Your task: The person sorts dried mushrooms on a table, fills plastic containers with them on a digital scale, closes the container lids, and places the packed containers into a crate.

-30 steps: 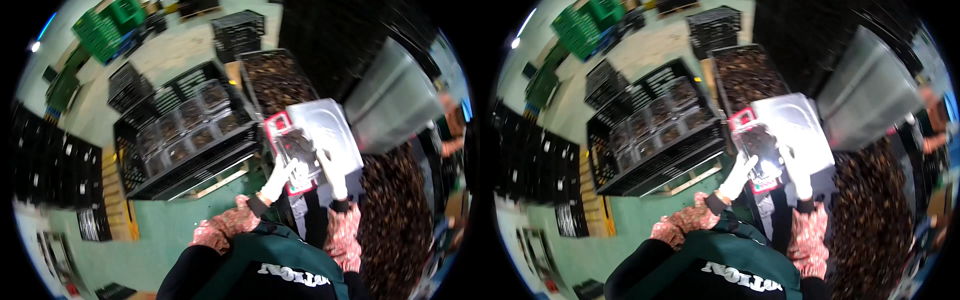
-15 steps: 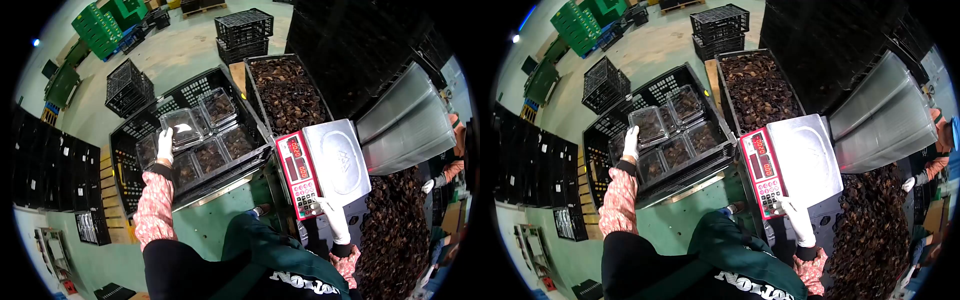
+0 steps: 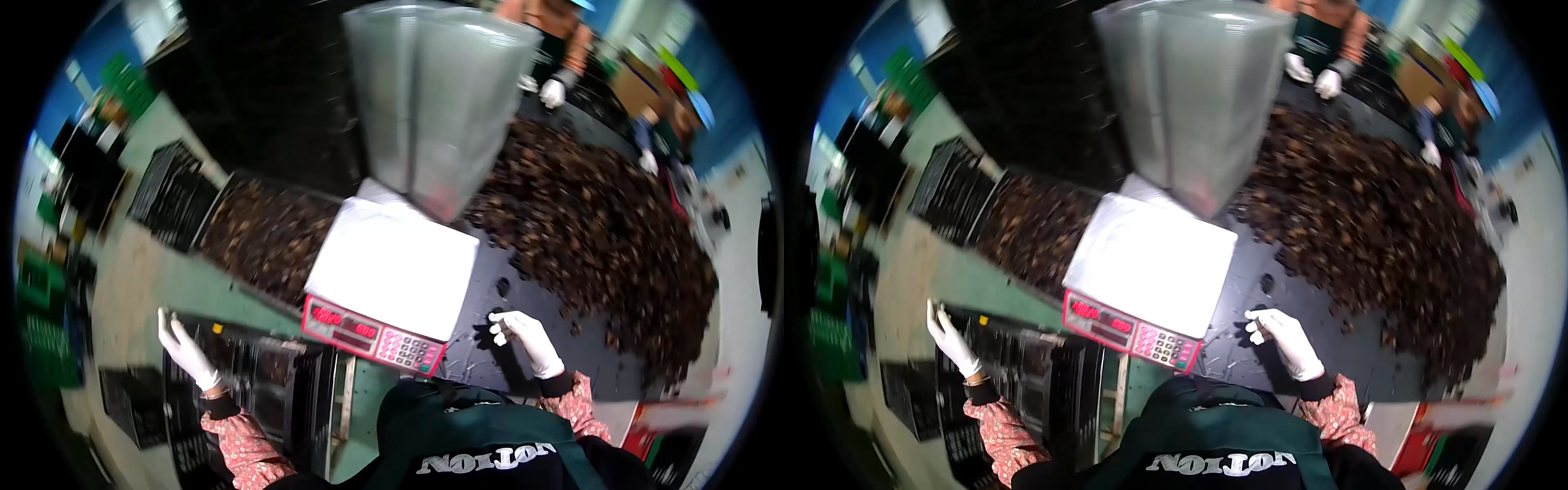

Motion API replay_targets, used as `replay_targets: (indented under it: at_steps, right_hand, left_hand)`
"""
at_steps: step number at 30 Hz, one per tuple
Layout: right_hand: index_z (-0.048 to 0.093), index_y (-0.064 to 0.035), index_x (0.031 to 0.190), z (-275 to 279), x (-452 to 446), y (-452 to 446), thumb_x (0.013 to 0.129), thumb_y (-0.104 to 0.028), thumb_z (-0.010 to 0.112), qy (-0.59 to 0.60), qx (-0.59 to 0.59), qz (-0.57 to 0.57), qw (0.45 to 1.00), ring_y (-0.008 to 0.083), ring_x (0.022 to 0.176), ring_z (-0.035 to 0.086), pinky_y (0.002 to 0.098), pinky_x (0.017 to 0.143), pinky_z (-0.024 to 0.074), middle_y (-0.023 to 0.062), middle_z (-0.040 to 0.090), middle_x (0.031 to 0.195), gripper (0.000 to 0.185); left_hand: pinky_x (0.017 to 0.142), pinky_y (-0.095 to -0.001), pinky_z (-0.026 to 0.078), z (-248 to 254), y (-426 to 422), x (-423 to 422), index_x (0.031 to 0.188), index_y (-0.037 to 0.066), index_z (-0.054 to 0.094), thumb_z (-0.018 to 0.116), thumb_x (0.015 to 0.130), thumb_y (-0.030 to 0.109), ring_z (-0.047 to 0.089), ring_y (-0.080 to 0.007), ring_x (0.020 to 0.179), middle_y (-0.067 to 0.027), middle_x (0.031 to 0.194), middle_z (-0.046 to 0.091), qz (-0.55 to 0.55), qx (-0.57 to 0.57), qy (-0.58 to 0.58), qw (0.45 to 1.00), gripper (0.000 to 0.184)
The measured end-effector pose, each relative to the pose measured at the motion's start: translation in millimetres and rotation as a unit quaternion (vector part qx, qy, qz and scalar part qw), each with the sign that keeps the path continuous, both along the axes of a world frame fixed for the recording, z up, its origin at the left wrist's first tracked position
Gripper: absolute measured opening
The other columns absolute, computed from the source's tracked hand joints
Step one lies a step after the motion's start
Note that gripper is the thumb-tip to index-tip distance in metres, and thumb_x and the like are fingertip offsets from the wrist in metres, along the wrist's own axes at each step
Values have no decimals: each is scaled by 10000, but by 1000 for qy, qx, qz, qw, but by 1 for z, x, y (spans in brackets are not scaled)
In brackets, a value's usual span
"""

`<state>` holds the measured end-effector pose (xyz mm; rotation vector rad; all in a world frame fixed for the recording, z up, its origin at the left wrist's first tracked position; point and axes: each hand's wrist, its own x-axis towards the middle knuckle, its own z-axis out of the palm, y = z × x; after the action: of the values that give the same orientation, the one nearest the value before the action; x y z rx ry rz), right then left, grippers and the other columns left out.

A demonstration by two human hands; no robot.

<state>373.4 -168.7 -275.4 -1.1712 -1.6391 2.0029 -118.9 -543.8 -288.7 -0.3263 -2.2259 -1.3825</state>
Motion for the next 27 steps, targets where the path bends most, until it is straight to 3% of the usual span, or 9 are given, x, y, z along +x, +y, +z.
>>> replay_targets:
  at_steps: [2,6,9,11,13,15,18,20,27]
  right_hand:
    - [659,25,1169,-11,24,4,1051,-190,486,9,-21,-61,998,117,817,651,262,774,530,81,702,984,300]
    - [667,17,1164,-56,45,-1,1047,-177,512,36,-14,-100,994,115,818,654,251,775,540,63,695,974,275]
    - [673,11,1151,-87,71,-16,1038,-233,541,-21,35,-96,995,97,801,639,241,762,525,42,691,954,299]
    - [686,-4,1126,-87,97,-30,1021,-295,573,-71,48,-111,990,94,788,631,249,761,518,35,691,934,329]
    - [689,-12,1111,-92,126,-38,1006,-293,586,-110,99,-151,977,114,770,644,266,756,525,48,699,931,317]
    - [690,-21,1114,-102,160,-59,991,-289,591,-112,98,-232,961,139,758,665,284,746,534,61,712,940,310]
    - [689,-34,1125,-112,203,-74,994,-294,581,-170,-2,-289,942,133,755,660,278,746,527,38,718,943,311]
    - [689,-32,1125,-118,220,-68,997,-286,576,-166,-28,-291,942,117,752,654,264,733,520,39,717,937,306]
    - [700,-39,1116,-128,246,-35,977,-172,574,-55,38,-325,943,99,692,634,240,646,516,37,691,880,230]
  left_hand:
    - [1002,-334,468,79,126,39,1345,-10,565,466,1051,87,599,-221,1167,-128,1328,604,-203,113,-39,972,325]
    - [966,-320,491,158,326,97,1175,-15,648,510,1005,-14,619,-218,1085,-119,1169,660,-430,47,250,866,219]
    - [938,-347,469,210,444,125,1149,73,684,596,976,118,622,-272,1022,-95,1106,677,-390,17,488,781,200]
    - [825,-438,518,234,507,130,1176,166,687,585,985,343,641,-318,926,-89,1067,684,-287,-107,512,803,279]
    - [820,-450,547,241,567,129,1231,126,641,533,983,507,671,-363,958,-118,1066,708,-283,-258,344,858,467]
    - [892,-395,528,283,585,122,1353,92,561,586,958,512,668,-331,1062,-176,1179,686,-372,-385,234,812,577]
    - [790,-210,425,296,605,89,1078,23,646,653,981,223,514,-38,891,54,958,594,-669,-246,3,702,223]
    - [705,-186,345,296,614,77,842,95,552,627,995,180,388,-23,762,90,816,445,-673,-250,-67,693,189]
    - [765,-195,382,300,598,76,863,99,610,618,992,212,450,-34,793,89,822,498,-631,-230,-96,735,171]
